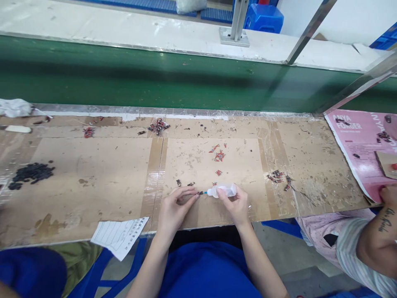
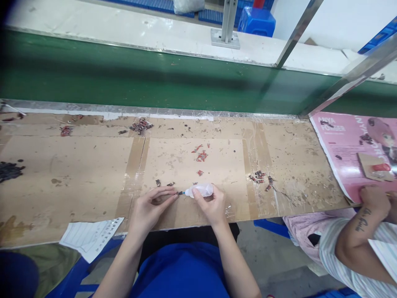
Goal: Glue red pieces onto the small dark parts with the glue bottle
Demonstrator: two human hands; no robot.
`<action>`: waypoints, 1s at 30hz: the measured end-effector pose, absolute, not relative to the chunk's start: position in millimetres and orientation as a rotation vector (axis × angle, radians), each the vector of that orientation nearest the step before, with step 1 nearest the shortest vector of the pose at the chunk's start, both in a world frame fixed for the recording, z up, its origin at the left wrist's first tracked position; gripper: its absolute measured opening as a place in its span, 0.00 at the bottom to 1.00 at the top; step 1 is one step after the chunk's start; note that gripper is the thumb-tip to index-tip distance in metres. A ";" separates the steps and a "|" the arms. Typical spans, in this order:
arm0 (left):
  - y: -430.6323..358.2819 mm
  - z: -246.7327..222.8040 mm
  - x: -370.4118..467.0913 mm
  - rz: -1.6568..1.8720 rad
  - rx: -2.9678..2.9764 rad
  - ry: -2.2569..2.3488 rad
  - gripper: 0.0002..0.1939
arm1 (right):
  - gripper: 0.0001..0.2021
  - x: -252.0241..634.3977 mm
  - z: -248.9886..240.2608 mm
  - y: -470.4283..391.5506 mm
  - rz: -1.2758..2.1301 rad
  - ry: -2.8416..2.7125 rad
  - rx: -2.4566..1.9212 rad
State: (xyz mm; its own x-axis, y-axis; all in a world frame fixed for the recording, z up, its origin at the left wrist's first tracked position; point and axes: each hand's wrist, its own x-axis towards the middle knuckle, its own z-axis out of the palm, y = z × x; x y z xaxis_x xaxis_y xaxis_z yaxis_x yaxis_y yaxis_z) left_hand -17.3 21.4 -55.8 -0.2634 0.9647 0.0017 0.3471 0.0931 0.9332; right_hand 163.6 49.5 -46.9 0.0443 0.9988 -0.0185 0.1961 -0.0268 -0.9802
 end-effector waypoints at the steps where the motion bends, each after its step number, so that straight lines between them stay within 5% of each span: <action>1: 21.5 -55.9 -17.3 1.171 1.298 1.698 0.11 | 0.12 163.8 -47.2 49.5 1.091 -1.321 -1.391; 30: 20.7 -57.8 -17.4 1.158 1.409 1.773 0.10 | 0.11 163.6 -43.2 51.6 1.087 -1.341 -1.383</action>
State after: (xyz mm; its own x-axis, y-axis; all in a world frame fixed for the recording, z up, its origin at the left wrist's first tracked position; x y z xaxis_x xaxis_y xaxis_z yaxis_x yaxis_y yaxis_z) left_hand -17.4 20.7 -57.8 -0.2658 0.9616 0.0684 0.4489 0.0607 0.8915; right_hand 163.6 51.6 -43.2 0.0271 0.9996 -0.0052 0.2119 -0.0108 -0.9772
